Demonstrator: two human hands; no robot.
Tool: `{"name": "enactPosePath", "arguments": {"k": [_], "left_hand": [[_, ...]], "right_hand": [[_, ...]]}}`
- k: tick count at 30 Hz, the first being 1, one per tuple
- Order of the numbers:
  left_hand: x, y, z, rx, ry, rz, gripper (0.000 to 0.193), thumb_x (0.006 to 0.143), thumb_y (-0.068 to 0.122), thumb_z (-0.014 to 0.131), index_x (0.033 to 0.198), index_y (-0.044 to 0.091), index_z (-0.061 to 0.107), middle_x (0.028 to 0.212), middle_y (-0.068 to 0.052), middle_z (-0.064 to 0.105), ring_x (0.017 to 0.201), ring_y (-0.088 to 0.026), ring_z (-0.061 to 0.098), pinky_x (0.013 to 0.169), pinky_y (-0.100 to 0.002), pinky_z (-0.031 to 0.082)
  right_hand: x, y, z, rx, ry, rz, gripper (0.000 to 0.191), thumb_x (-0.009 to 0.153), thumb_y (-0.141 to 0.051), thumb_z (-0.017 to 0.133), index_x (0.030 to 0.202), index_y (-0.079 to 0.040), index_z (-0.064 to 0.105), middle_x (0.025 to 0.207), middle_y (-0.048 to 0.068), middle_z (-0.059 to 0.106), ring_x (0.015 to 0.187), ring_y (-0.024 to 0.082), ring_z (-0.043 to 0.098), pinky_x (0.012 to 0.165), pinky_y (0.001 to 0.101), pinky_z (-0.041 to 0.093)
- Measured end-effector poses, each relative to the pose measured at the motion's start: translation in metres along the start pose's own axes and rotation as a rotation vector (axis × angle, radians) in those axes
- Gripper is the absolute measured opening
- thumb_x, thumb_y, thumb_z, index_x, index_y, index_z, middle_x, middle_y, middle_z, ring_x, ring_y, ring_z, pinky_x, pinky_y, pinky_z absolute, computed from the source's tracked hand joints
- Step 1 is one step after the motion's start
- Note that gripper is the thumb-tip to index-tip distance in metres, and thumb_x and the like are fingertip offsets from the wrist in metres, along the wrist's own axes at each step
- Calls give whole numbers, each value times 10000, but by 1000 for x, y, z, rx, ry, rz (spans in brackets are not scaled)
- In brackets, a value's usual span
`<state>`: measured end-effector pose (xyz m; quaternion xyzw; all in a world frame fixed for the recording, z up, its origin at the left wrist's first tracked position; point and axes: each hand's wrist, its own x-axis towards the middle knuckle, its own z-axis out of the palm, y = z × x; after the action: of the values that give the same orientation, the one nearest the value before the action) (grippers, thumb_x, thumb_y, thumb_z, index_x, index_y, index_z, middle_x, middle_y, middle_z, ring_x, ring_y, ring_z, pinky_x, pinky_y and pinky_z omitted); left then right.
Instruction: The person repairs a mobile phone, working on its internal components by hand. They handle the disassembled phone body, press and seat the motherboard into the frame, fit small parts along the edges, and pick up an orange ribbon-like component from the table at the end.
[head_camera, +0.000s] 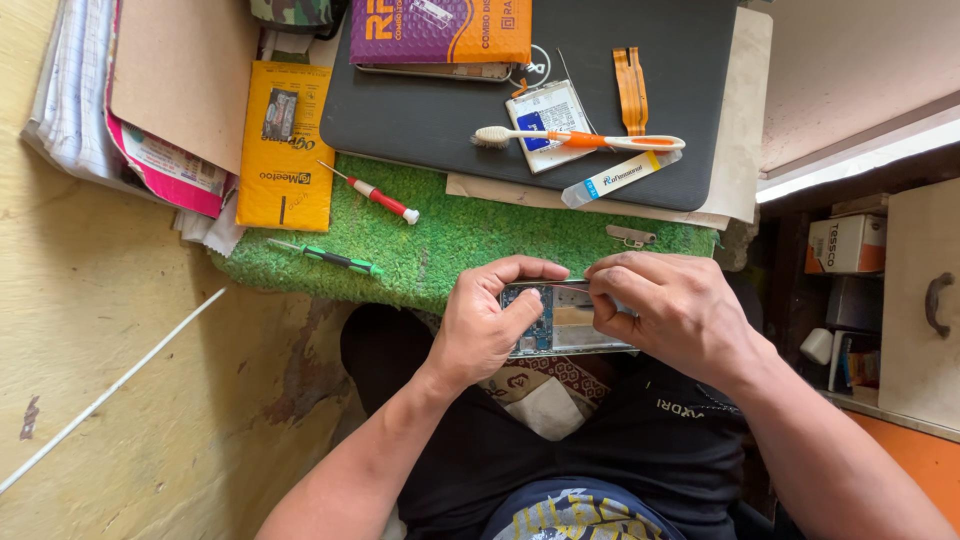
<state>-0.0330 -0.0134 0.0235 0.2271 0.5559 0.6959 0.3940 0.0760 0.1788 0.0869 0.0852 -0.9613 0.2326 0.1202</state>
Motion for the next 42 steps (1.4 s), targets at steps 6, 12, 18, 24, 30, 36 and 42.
{"name": "enactPosePath", "arguments": {"k": [6,12,18,24,30,36,42], "left_hand": [[0,-1,0,8,-2,-4,275,927,-15,574,1156,-47,724,1068,-75,751,964,-85,673,879,-250,571],[-1,0,1,6,0,-13,275,929,-11,574,1157,-46,723,1054,-67,750,934,-76,672,853,-248,577],[-1,1,1,-11,2,-7,271,929,-9,572,1154,-45,720,1044,-63,751,930,-69,678,849,-240,582],[-2,3,2,6,18,-36,274,922,-6,576,1148,-44,727,1006,-57,752,875,-62,675,797,-235,586],[-3,3,3,7,28,-59,271,915,-3,580,1137,-39,731,963,-51,753,816,-52,663,741,-228,578],[-3,1,3,42,38,-25,256,915,-2,600,1132,-31,734,956,-45,750,834,-41,658,752,-225,575],[-3,1,6,122,79,-4,240,906,2,612,1106,-19,743,973,-33,757,857,-41,654,779,-224,562]], "right_hand": [[0,0,0,16,4,12,245,738,-116,827,882,-62,635,959,50,740,794,235,729,678,348,596],[1,0,1,11,4,7,238,737,-108,823,873,-63,632,951,48,737,782,233,725,671,349,594],[1,-1,0,16,-4,10,235,732,-109,821,854,-67,625,951,40,736,784,223,722,671,345,596],[1,-1,1,7,-10,3,222,740,-103,815,843,-63,623,963,30,735,799,218,724,679,345,597],[0,-1,0,0,-16,11,215,740,-100,812,842,-62,626,967,28,738,802,218,726,683,347,599],[1,-2,1,4,-6,6,209,745,-99,808,841,-66,625,967,27,737,808,218,728,688,347,598],[1,-3,0,6,-10,-6,213,737,-95,807,836,-67,620,967,30,735,809,220,726,690,348,597]]}}
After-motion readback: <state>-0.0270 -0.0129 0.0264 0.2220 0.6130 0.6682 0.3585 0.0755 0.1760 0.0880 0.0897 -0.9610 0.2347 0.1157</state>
